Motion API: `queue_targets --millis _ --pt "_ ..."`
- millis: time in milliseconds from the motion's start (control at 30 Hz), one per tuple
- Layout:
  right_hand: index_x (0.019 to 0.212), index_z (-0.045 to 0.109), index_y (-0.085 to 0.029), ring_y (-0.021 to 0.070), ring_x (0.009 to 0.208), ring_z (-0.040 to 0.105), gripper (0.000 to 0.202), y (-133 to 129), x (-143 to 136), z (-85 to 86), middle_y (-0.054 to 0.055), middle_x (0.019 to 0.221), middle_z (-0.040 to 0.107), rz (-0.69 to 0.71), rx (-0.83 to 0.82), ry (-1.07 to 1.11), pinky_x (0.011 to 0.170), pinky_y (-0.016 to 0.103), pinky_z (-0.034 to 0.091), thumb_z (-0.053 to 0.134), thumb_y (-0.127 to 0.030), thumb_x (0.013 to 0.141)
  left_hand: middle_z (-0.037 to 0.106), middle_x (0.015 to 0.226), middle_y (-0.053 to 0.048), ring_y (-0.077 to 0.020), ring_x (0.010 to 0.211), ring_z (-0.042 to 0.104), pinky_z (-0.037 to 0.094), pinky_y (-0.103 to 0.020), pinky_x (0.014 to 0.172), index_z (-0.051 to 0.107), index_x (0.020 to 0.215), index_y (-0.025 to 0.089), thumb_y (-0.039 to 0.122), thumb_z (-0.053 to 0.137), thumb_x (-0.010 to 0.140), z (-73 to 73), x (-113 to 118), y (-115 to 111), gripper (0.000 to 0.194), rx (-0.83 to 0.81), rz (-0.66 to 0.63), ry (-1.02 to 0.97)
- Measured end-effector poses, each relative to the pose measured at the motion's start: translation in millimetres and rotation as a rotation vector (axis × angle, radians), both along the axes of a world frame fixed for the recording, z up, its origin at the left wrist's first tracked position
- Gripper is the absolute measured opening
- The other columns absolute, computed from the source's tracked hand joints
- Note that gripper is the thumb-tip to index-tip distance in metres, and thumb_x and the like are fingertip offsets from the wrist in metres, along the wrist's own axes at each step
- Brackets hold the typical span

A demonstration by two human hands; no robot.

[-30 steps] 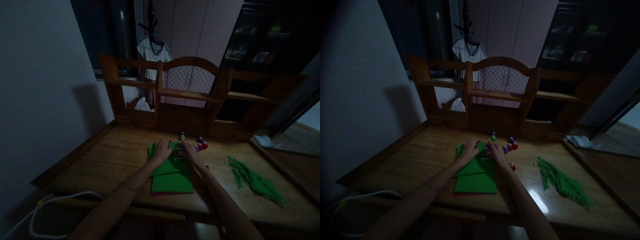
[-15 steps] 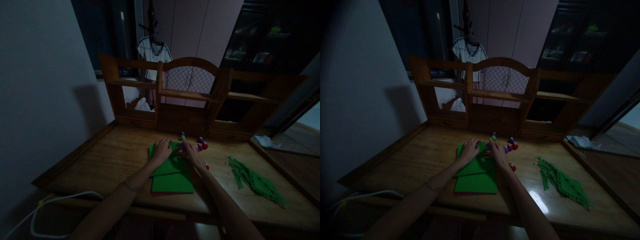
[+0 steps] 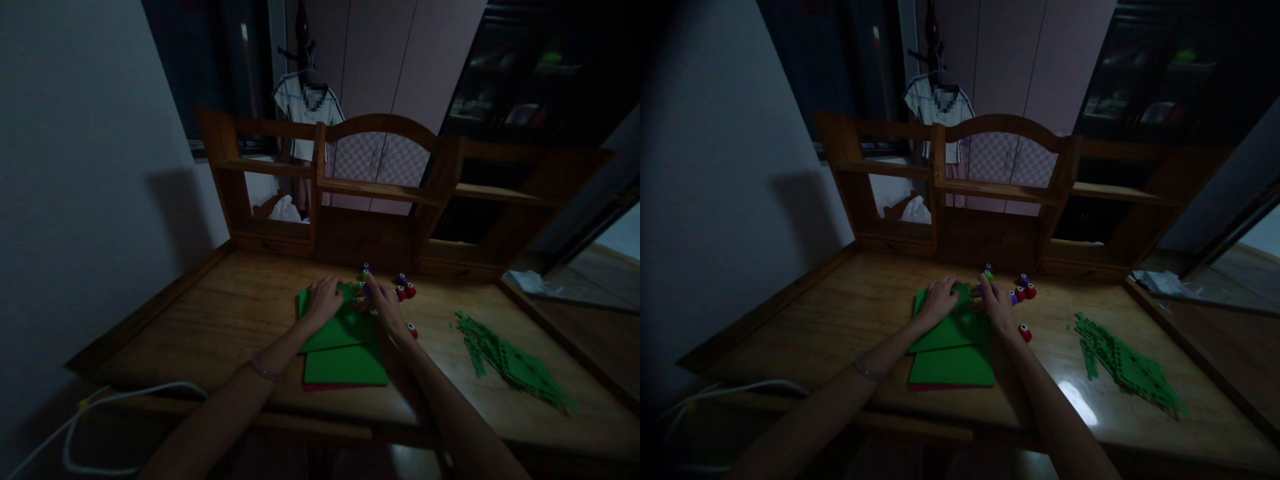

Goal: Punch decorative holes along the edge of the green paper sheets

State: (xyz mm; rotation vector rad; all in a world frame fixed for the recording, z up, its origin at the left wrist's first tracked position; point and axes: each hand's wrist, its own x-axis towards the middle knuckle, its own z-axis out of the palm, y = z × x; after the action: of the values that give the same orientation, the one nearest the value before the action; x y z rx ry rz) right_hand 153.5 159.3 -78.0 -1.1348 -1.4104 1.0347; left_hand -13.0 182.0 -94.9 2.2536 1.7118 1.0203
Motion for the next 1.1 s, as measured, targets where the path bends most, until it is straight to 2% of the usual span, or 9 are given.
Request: queue_targets --millis 633,1100 --pt "0.096 0.062 -0.014 0.0165 0.051 0.061 0.059 -8 -2 9.7 0.01 0.089 0.068 -0.097 0.123 -0.177 0.045 0.025 0.045 0.037 -0.066 0.084 0.06 0.102 -0.003 -0.0182 0.101 0.052 0.032 -0.033 0.096 0.058 0.099 0.021 0.011 0.047 0.075 -0.9 1 1 0.028 -0.017 0.007 0.0" --pt "0.096 0.065 -0.016 0.0166 0.052 0.06 0.053 -11 -3 14.6 0.006 0.077 0.067 -0.14 0.182 -0.26 0.049 0.024 0.043 0.035 -0.059 0.089 0.06 0.102 -0.003 -0.0181 0.1 0.052 0.032 -0.034 0.094 0.058 0.099 0.021 0.012 0.048 0.075 -2.6 0 1 0.028 -0.004 0.004 0.008"
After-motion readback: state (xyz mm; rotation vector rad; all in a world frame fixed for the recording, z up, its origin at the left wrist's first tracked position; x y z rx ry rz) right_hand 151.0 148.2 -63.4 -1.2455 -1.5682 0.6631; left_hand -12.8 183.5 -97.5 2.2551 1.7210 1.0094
